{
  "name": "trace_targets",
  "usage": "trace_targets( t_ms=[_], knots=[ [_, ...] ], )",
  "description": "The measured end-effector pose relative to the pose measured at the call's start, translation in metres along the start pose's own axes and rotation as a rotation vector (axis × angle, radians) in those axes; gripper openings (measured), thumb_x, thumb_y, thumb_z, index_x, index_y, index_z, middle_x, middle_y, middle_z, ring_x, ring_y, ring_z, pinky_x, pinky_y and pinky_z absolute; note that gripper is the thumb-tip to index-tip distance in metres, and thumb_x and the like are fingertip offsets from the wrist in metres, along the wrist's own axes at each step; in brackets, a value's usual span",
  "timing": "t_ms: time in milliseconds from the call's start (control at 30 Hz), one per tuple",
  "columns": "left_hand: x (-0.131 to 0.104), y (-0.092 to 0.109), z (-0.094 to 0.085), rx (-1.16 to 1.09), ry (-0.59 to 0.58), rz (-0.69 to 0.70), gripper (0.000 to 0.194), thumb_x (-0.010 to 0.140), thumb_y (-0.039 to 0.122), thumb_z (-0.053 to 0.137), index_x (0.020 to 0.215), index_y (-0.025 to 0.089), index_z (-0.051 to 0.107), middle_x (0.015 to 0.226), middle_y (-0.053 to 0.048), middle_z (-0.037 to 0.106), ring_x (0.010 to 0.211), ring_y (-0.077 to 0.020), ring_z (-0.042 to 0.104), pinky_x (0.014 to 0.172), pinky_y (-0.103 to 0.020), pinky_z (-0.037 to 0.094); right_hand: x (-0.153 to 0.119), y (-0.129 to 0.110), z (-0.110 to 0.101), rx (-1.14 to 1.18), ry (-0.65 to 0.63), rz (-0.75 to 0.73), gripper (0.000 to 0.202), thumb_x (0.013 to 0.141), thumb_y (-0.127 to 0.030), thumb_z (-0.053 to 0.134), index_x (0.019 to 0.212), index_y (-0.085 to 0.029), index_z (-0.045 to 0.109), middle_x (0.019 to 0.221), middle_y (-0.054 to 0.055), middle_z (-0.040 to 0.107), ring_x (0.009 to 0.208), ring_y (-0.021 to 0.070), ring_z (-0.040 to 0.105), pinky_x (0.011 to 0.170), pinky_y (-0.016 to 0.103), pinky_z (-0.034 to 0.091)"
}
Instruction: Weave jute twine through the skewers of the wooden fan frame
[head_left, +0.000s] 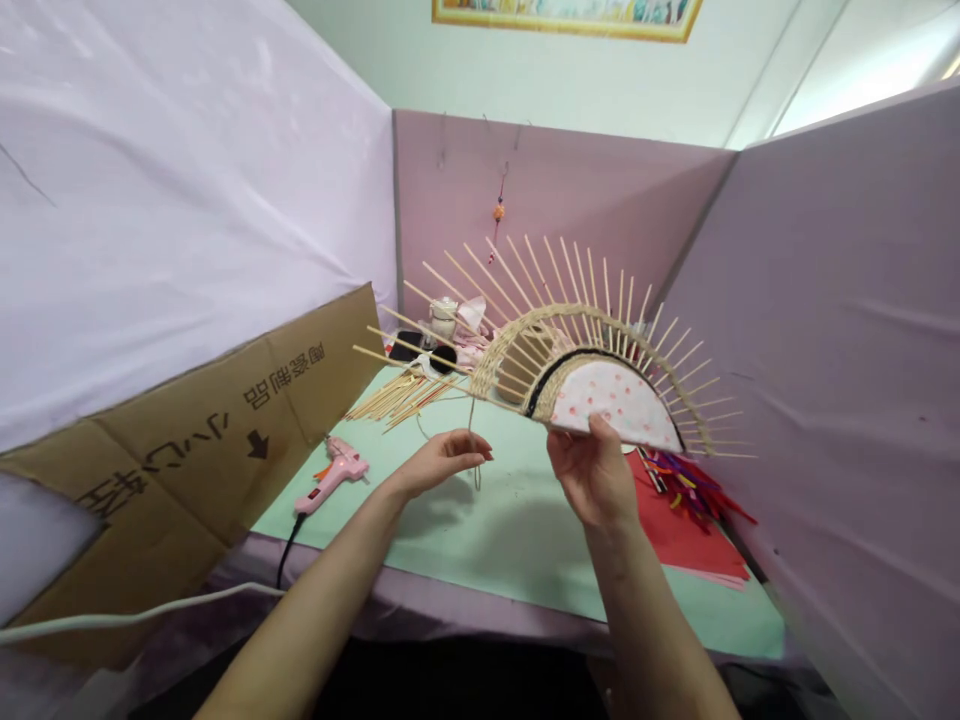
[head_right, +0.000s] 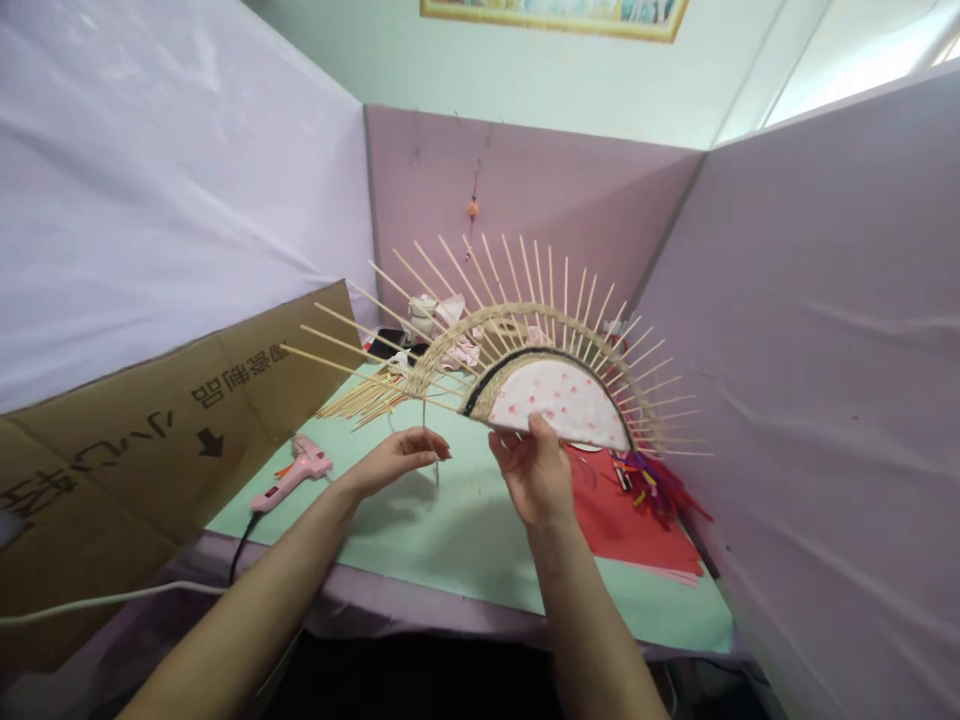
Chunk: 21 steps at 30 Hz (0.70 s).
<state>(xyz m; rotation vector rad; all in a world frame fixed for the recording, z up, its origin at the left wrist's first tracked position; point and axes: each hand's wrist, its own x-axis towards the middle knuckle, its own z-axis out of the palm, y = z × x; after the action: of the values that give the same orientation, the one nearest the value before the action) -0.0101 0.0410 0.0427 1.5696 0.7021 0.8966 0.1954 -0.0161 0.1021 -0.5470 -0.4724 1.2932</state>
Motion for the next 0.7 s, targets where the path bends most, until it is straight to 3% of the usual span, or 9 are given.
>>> trace_targets(
  t_ms=[167, 267, 433, 567, 700],
  knots=[
    [0.003, -0.017, 0.001, 0.196, -0.048, -0.042, 0.034, 0.080, 0.045, 0.060, 0.098, 0.017, 0.065, 0.093, -0.008, 0.068, 0.086, -0.0181, 0.061, 0.080, -0.029, 0.044, 0.020, -0.031, 0.029, -0.020, -0.090, -0.121, 0.018, 0.070, -0.028, 0.072, 0.085, -0.020, 0.065, 0.073, -0.003, 0.074, 0.063, 0.0120, 0.069, 0.058, 0.021, 0.058],
    [0.009, -0.022, 0.000, 0.335, 0.010, -0.061, 0.035, 0.085, 0.048, 0.049, 0.092, 0.018, 0.064, 0.080, -0.004, 0.065, 0.077, -0.0168, 0.057, 0.076, -0.029, 0.043, 0.030, -0.050, 0.044, -0.020, -0.156, -0.186, 0.016, 0.071, -0.027, 0.071, 0.083, -0.020, 0.064, 0.073, -0.003, 0.073, 0.067, 0.0119, 0.069, 0.059, 0.020, 0.059],
    [0.027, -0.031, -0.013, 0.704, 0.163, -0.197, 0.030, 0.090, 0.042, 0.043, 0.084, 0.019, 0.062, 0.082, -0.007, 0.065, 0.087, -0.0214, 0.057, 0.082, -0.034, 0.041, 0.038, -0.075, 0.064, -0.038, -0.226, -0.278, 0.016, 0.072, -0.029, 0.070, 0.083, -0.021, 0.062, 0.070, -0.005, 0.071, 0.068, 0.0108, 0.070, 0.059, 0.017, 0.058],
    [0.054, -0.035, -0.025, 1.015, 0.218, -0.323, 0.028, 0.090, 0.038, 0.051, 0.098, 0.014, 0.062, 0.101, -0.010, 0.064, 0.098, -0.0222, 0.058, 0.091, -0.043, 0.043, 0.039, -0.082, 0.077, -0.023, -0.236, -0.309, 0.014, 0.074, -0.028, 0.068, 0.084, -0.022, 0.061, 0.073, -0.005, 0.072, 0.068, 0.0102, 0.070, 0.059, 0.017, 0.058],
    [0.081, -0.030, -0.034, 1.219, 0.166, -0.346, 0.033, 0.087, 0.036, 0.058, 0.111, 0.013, 0.060, 0.117, -0.011, 0.060, 0.108, -0.0235, 0.056, 0.094, -0.047, 0.045, 0.037, -0.088, 0.087, -0.019, -0.274, -0.334, 0.016, 0.073, -0.028, 0.069, 0.085, -0.022, 0.061, 0.075, -0.005, 0.071, 0.071, 0.0106, 0.070, 0.061, 0.017, 0.059]
  ],
)
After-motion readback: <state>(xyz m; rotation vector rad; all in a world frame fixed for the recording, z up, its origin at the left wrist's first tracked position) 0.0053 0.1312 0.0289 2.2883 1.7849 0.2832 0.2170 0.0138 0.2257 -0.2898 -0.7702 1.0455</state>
